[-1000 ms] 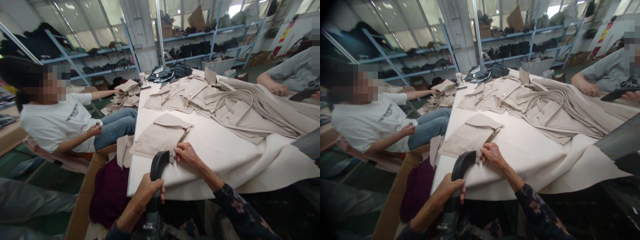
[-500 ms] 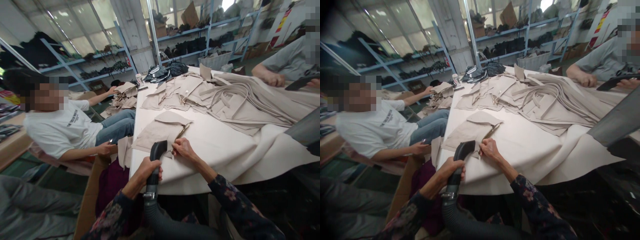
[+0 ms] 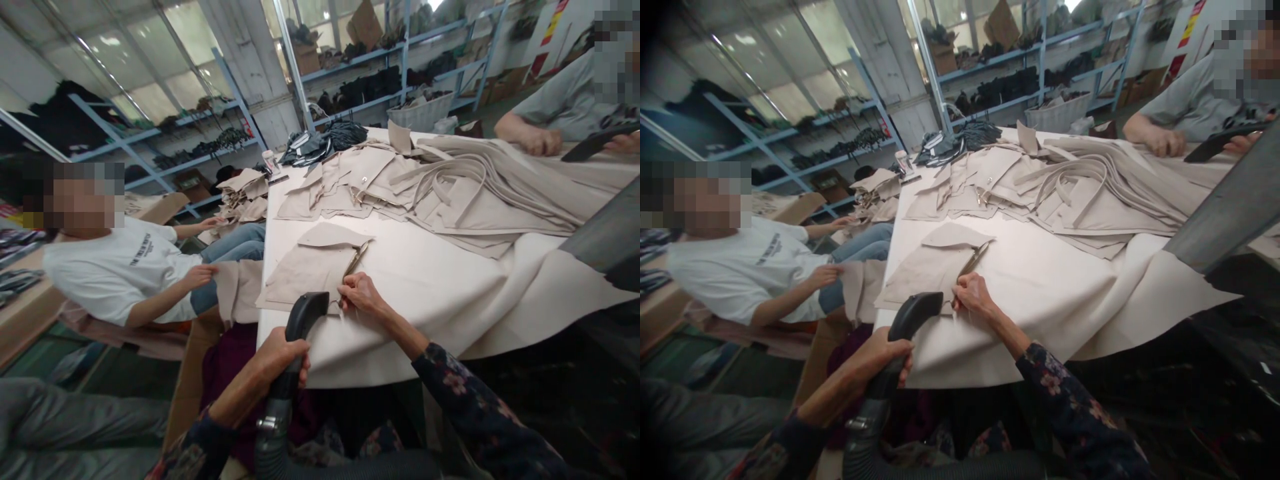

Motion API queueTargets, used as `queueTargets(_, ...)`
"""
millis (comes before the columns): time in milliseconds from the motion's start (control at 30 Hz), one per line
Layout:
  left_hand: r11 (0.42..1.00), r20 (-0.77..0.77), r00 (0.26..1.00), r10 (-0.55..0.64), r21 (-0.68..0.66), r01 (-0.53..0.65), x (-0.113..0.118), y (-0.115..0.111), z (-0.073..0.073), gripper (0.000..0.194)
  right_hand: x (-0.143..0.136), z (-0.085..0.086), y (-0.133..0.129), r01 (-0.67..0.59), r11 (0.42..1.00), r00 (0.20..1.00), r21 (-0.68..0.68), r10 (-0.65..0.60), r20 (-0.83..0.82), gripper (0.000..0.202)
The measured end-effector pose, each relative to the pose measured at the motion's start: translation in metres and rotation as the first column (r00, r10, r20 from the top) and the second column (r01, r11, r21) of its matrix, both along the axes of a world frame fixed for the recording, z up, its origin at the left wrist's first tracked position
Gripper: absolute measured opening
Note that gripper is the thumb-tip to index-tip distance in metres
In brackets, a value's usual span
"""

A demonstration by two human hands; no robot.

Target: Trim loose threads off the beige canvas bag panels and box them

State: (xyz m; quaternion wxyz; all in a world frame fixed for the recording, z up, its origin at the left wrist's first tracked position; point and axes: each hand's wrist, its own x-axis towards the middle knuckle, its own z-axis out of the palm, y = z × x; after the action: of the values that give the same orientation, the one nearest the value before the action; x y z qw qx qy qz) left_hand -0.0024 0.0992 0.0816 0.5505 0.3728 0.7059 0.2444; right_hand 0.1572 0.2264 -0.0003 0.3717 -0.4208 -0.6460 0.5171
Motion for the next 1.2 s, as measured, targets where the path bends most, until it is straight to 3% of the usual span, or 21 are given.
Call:
queueTargets(267,0.974,-0.041,0.989,-0.142,-0.182,0.132,-0.012,0.019,0.013,0.013,-0.001,0.002,-0.002,0.016,1.0,1.0,-0.001,-0.016,0.005,0.023)
queueTargets(467,0.982,-0.005,0.992,-0.126,-0.141,0.124,-0.018,0.038,0.022,0.015,-0.001,0.004,0.001,0.043,0.999,0.998,0.02,-0.044,0.049,0.023)
queueTargets(767,0.986,-0.068,0.989,-0.134,-0.111,0.126,-0.043,0.031,0.047,0.015,0.001,0.006,0.006,0.016,1.0,0.993,0.024,-0.019,0.118,0.024)
queueTargets(1033,0.969,-0.099,0.973,-0.208,-0.157,0.191,-0.022,0.035,0.025,0.015,0.0,0.004,0.006,-0.02,0.998,0.987,0.06,0.01,0.163,0.025)
queueTargets(1200,0.977,-0.121,0.973,-0.199,-0.106,0.187,-0.027,0.038,0.02,0.017,0.009,0.01,0.002,-0.087,0.989,0.964,0.123,0.053,0.262,0.028)
